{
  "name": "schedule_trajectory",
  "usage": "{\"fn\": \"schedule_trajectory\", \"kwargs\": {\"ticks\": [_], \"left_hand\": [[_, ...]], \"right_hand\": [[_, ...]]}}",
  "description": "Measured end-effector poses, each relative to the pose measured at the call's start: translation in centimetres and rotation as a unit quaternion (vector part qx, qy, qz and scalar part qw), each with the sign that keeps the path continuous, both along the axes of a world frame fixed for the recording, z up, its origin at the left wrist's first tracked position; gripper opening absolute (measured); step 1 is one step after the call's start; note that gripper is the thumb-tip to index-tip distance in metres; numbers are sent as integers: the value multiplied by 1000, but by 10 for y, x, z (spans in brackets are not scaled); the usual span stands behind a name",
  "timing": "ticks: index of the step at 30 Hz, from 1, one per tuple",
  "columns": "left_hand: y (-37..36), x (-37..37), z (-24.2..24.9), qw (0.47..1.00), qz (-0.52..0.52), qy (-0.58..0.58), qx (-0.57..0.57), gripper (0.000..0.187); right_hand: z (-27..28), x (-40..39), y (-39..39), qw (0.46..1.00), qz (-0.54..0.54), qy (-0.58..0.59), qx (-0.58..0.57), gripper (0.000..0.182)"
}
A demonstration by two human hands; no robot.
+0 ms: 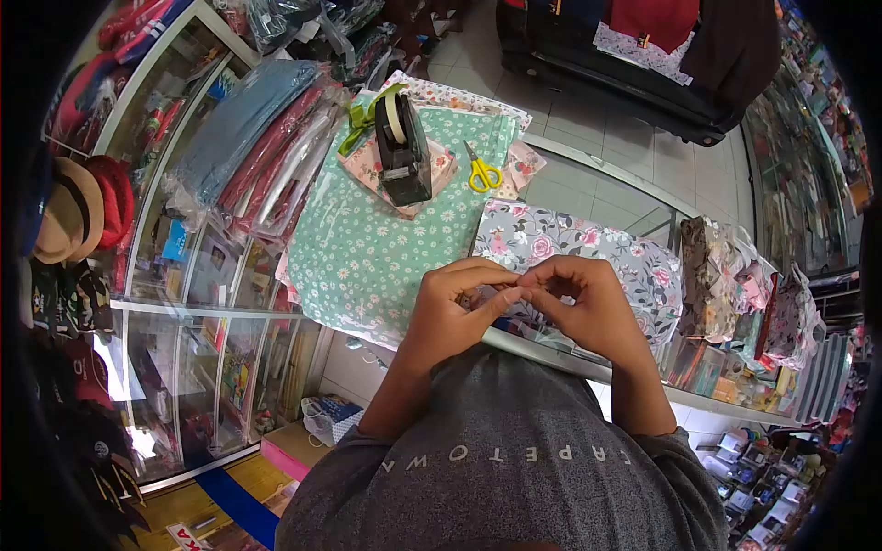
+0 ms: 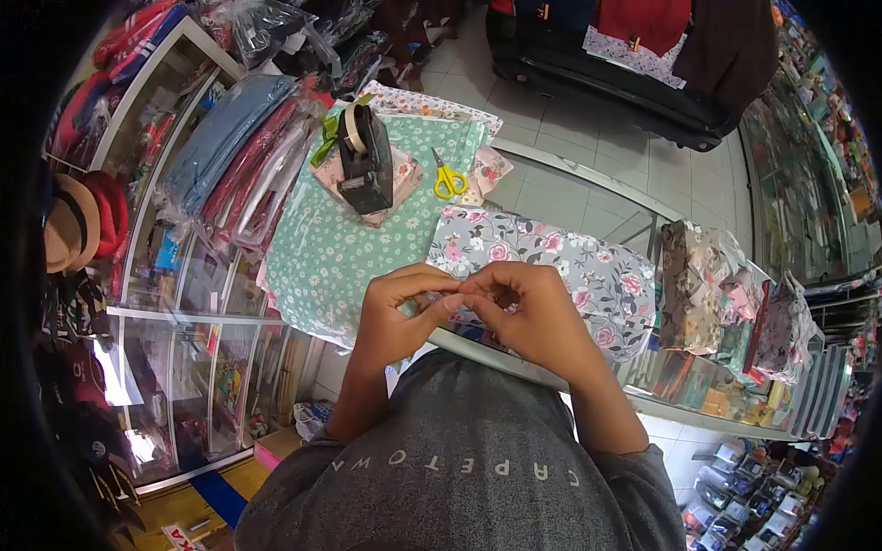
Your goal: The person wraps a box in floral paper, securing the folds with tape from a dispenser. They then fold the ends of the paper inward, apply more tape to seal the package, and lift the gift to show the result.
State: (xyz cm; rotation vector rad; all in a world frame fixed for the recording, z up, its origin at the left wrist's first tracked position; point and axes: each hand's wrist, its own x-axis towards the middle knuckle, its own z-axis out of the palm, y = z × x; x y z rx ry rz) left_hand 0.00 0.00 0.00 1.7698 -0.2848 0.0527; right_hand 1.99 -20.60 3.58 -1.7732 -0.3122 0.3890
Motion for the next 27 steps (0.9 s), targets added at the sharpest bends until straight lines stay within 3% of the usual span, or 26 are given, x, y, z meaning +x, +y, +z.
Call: {"fn": "schedule_trajectory", "kwargs": {"ticks": [9,11,17,21,27], "left_hand": [[-15,4,-2,1000,16,-14,13,17],[-14,4,-5,996,23,-69,59,15],[-19,10,-6,976,6,-187,114,13],[-23,8,-4,984,13,-138,113,14],[-27,9,-7,983,0,-158,98,8]], "right_hand": [[-9,-4,-6,997,-26,-67,-16,12],[-8,-4,-7,999,-32,-13,-30,12],[-17,-2,-13,999,-33,5,-30,14],[-20,-3,-16,999,-33,-3,-29,15],[-26,-5,-19,1000,-27,-2,-10,16]]}}
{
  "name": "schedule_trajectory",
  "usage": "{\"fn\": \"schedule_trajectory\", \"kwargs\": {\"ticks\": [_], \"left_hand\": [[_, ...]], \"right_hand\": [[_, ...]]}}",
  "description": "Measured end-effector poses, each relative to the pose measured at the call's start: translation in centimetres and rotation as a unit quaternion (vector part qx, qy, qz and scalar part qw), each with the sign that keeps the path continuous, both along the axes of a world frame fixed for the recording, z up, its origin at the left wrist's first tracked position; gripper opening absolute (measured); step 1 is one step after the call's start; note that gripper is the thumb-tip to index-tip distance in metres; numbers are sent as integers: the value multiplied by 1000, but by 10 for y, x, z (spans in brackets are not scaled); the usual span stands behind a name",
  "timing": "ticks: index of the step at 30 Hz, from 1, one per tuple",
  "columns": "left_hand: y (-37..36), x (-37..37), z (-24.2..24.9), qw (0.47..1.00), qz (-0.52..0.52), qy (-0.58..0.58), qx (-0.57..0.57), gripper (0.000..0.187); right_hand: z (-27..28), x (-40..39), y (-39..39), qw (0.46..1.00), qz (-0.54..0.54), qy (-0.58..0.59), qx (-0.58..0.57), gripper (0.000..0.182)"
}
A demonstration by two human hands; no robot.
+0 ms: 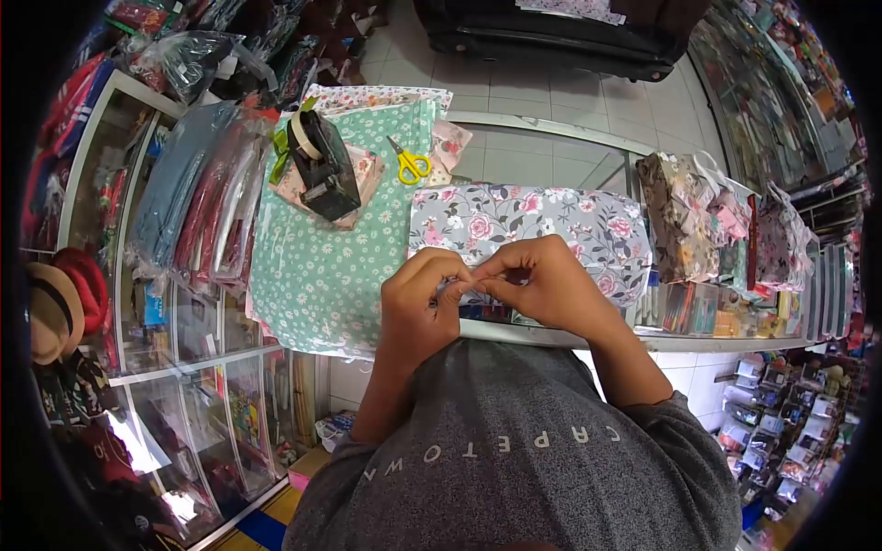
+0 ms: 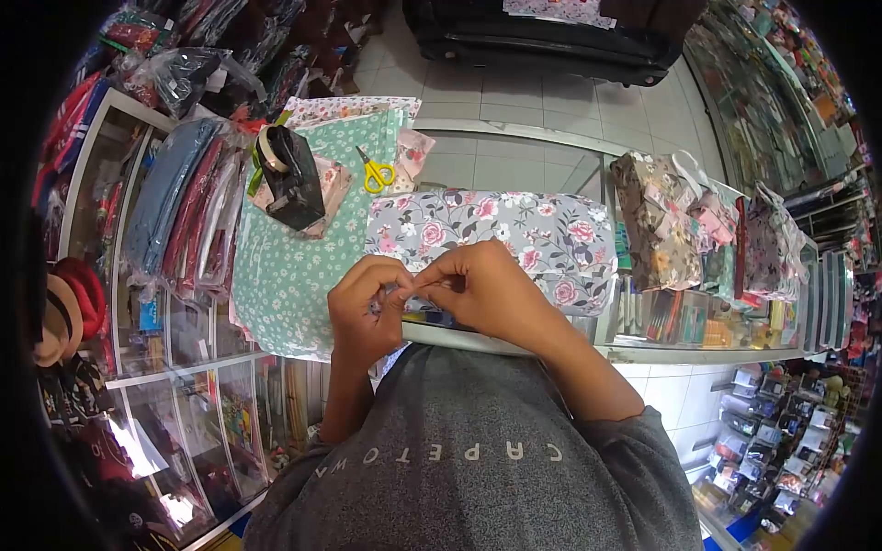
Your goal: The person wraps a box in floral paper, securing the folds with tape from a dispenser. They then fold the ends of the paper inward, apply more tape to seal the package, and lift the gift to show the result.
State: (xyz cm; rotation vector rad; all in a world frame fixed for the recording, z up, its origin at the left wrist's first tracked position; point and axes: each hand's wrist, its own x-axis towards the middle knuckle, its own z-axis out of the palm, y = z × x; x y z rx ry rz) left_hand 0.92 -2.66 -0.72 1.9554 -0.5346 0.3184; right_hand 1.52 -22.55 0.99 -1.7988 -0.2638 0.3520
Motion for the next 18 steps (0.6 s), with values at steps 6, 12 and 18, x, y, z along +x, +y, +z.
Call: {"fn": "schedule_trajectory", "kwargs": {"ticks": [6,12,18], "left_hand": [[2,-2,2,998,-9,54,-33,10],[-4,-1,-3,987,-29,94,-130,11],[-7,-6,-2,976,-34,158,-147,8]], "right_hand": [[2,-2,-3,998,-6,-28,48,16],[10,-3,-8,995,-23,30,93,16],[1,-6,-13,982,-35,112,149,19]]}}
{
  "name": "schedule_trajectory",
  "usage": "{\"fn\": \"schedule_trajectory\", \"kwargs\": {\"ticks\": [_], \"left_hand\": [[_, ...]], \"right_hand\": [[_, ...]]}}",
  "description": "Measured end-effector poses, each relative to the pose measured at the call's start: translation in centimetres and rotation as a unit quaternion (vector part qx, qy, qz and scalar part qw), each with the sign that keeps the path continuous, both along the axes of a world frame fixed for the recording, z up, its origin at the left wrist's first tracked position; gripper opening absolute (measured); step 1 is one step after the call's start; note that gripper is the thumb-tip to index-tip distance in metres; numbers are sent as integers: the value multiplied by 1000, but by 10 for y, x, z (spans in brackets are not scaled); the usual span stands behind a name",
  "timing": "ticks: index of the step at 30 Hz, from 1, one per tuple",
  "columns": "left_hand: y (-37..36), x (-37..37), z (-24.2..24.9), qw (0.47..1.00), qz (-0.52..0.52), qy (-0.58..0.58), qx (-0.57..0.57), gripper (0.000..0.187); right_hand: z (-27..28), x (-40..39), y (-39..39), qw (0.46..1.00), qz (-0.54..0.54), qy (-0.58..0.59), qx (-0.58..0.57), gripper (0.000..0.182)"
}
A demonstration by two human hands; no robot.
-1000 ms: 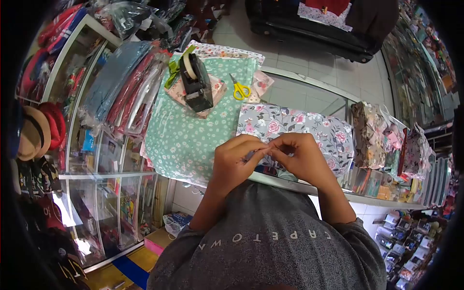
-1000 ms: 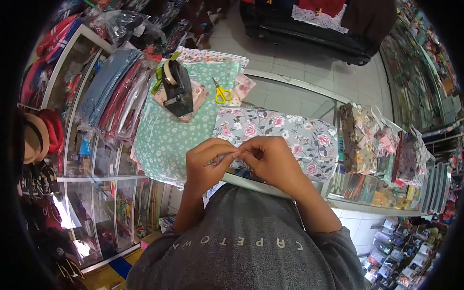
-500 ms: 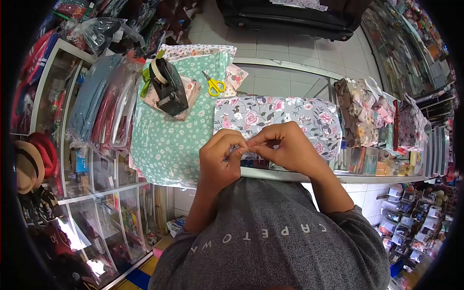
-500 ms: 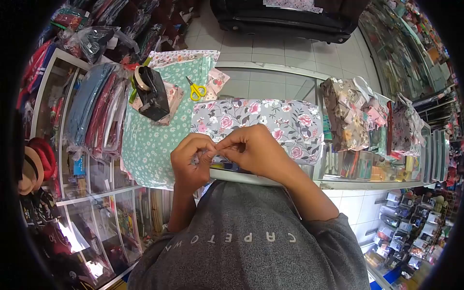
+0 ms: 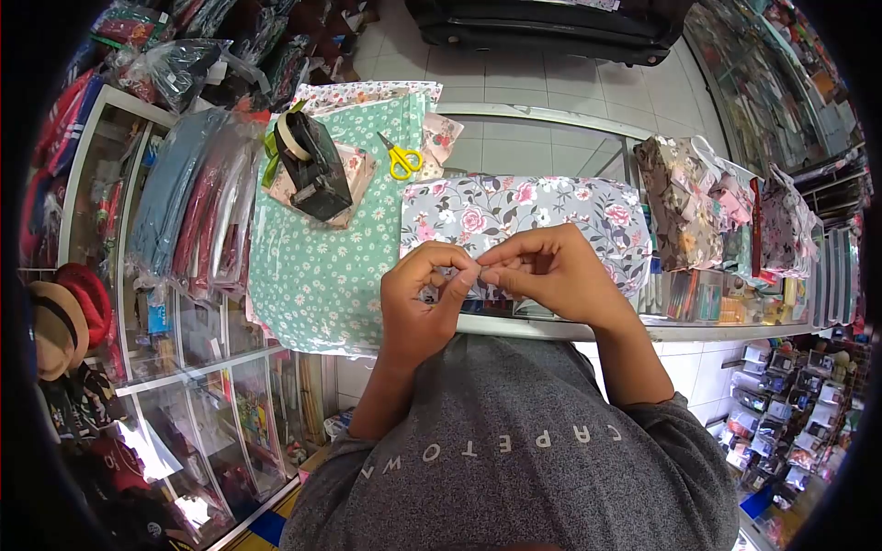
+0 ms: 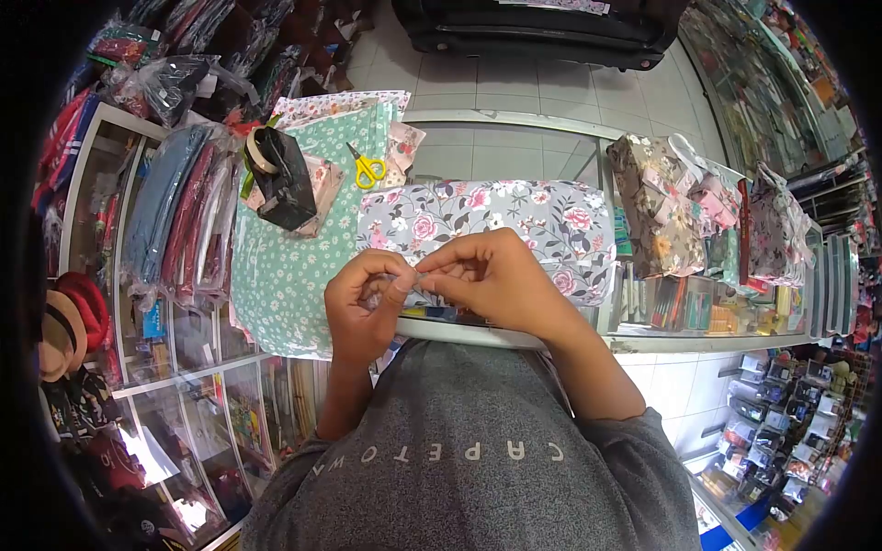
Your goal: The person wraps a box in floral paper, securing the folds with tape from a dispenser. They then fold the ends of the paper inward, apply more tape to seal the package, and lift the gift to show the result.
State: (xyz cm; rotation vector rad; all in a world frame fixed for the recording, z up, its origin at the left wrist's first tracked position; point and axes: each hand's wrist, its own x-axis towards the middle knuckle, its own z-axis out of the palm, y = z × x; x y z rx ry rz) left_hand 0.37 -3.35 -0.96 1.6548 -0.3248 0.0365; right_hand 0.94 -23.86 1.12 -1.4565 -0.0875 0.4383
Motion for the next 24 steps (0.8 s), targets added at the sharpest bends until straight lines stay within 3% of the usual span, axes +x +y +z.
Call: {"fn": "schedule_trajectory", "kwargs": {"ticks": [5,15,17,20,24], "left_hand": [[0,-1,-3,999,-14,33,14,8],[-21,-7,0,988,50,78,-126,11],[-21,-6,0,986,52,81,-137,11],[-19,-6,1,987,52,88,-127,12],[-15,-6,-2,992,42,73,-98,18]], "right_hand": [[-3,-5,-3,999,-25,23,14,16],[-4,-13,9,991,-102,27,80,16],[-4,-13,14,979,-163,36,118,18],[-6,-12,9,992,-115,25,53,18],[-8,-9,4,994,-88,40,50,17]]}}
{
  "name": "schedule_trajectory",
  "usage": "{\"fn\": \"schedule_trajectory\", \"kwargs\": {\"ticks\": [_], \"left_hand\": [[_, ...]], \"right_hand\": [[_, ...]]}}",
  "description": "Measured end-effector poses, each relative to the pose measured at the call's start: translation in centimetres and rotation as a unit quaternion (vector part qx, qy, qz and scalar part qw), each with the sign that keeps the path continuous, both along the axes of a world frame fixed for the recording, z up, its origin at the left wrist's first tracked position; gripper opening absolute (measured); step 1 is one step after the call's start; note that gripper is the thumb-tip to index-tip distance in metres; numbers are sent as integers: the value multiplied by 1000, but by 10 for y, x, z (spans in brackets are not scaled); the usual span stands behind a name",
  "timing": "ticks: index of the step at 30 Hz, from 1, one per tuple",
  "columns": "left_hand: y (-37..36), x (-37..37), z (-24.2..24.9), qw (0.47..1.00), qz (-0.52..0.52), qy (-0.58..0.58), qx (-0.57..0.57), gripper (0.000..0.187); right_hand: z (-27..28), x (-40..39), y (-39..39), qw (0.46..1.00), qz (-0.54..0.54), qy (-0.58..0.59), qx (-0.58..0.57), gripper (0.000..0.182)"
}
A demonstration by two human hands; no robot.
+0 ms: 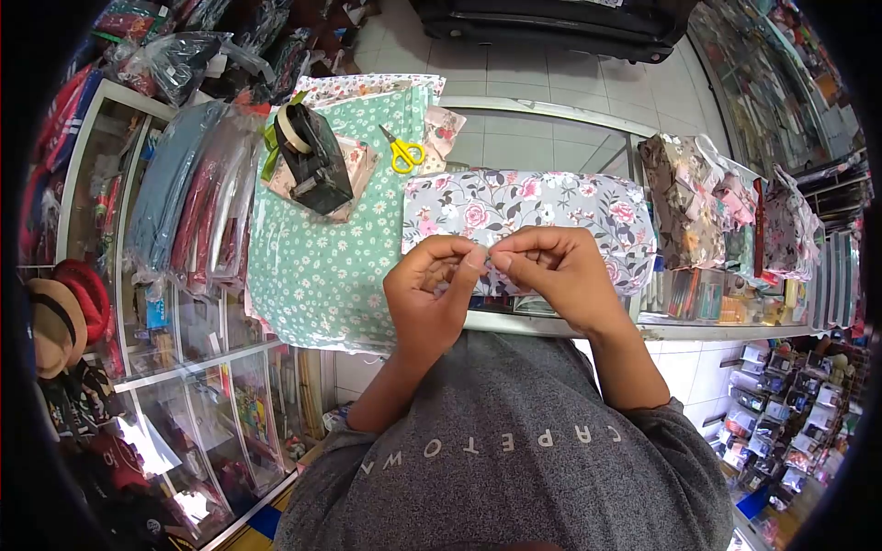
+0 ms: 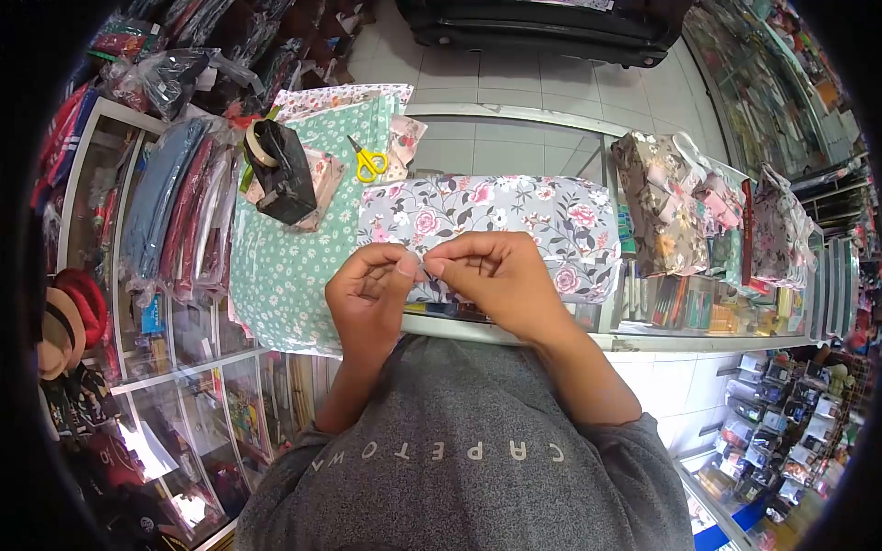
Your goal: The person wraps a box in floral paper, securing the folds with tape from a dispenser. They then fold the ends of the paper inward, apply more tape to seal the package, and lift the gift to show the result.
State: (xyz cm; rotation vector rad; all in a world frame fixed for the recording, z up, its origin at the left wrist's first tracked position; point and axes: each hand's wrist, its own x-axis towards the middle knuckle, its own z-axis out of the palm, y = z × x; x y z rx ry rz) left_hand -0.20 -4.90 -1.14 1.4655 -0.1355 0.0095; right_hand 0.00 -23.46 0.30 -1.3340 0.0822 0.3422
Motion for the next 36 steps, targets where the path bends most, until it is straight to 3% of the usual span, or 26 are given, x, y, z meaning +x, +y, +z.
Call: {"fn": "schedule_trajectory", "kwargs": {"ticks": [2,3,4,5,6,7,8,10,12,20,25,36], "left_hand": [[1,0,2,1000,-3,-5,22,20],[1,1,7,1000,4,-5,18,23],[0,2,12,1000,12,-4,15,26],[8,5,17,996,-6,-31,77,37],[17,9,19,997,-4,-29,76,37],[26,13,21,960,-55,-155,227,45],[30,16,22,882,-104,-275,369,52],[28,11,21,885,-153,-232,374,61],[24,5,17,832,-200,-252,451,62],[23,-2,-5,824,-194,-257,467,54],[18,-4,-7,833,-178,-246,462,46],[19,-3,-11,833,-177,-250,460,43]], "right_hand": [[10,2,-5,1000,0,3,1,16],[16,5,-15,995,16,5,-97,15],[15,8,-23,995,17,7,-99,15],[14,10,-30,994,-17,-22,-104,15],[13,12,-38,991,-50,-52,-110,15],[17,14,-46,990,-47,-50,-120,15],[24,16,-55,989,-44,-49,-131,14],[37,22,-69,984,-22,-57,-165,15],[46,27,-76,976,35,-74,-204,14],[59,56,-79,933,142,-149,-294,11],[64,71,-62,863,271,-203,-376,8],[39,92,-32,797,424,-188,-386,6]]}}
